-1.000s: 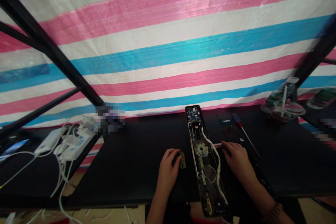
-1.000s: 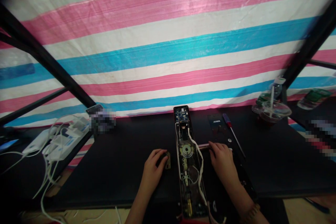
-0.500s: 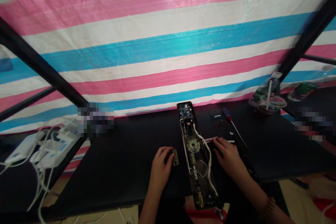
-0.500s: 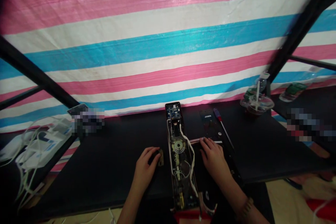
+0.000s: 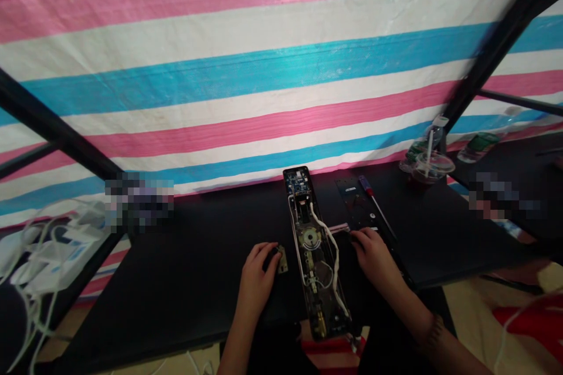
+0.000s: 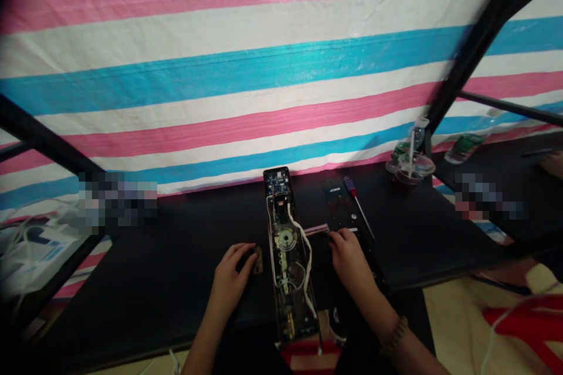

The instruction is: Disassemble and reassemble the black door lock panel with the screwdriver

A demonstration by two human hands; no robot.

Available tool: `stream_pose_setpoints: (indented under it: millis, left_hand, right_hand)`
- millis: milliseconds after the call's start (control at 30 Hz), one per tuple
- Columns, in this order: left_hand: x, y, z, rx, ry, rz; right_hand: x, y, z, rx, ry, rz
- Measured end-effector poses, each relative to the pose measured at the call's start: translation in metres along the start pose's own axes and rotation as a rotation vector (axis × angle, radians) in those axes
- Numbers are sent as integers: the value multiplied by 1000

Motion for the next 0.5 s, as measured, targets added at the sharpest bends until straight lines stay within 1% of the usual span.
stream_pose_setpoints:
  millis: [67,133,233,300,367,433,500]
  left_hand:
    - [0,1,1,0,5,2]
    - [0,1,3,-1,12,9]
    - [1,2,4,-4,12,16]
    - [1,1,2,-3,6,19]
    - [1,1,0,-3,0,23]
    - [1,0,-2,-8,-3,22]
    - [1,-1,-3,-14,-8,18]
  right_hand:
    - [4,-11,15,76,-1,-33]
    - [6,-22,35,166,-42,-87]
    - [7,-29,69,248,-198,-145]
    - [10,-26,88,216,-309,-132]
    - [14,-19,102,108,-358,-66]
    - [18,-10,108,3,-348,2]
    - [20,-3,110,-51,-322,40]
Point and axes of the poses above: each hand's wrist, its own x-axis towards the middle knuckle, its own y-axis out of the palm, z = x × y, the point moved 1 cm from there along x, towards the middle knuckle, and after that the axes turned 3 degrees about y, right-handed, at the moved point
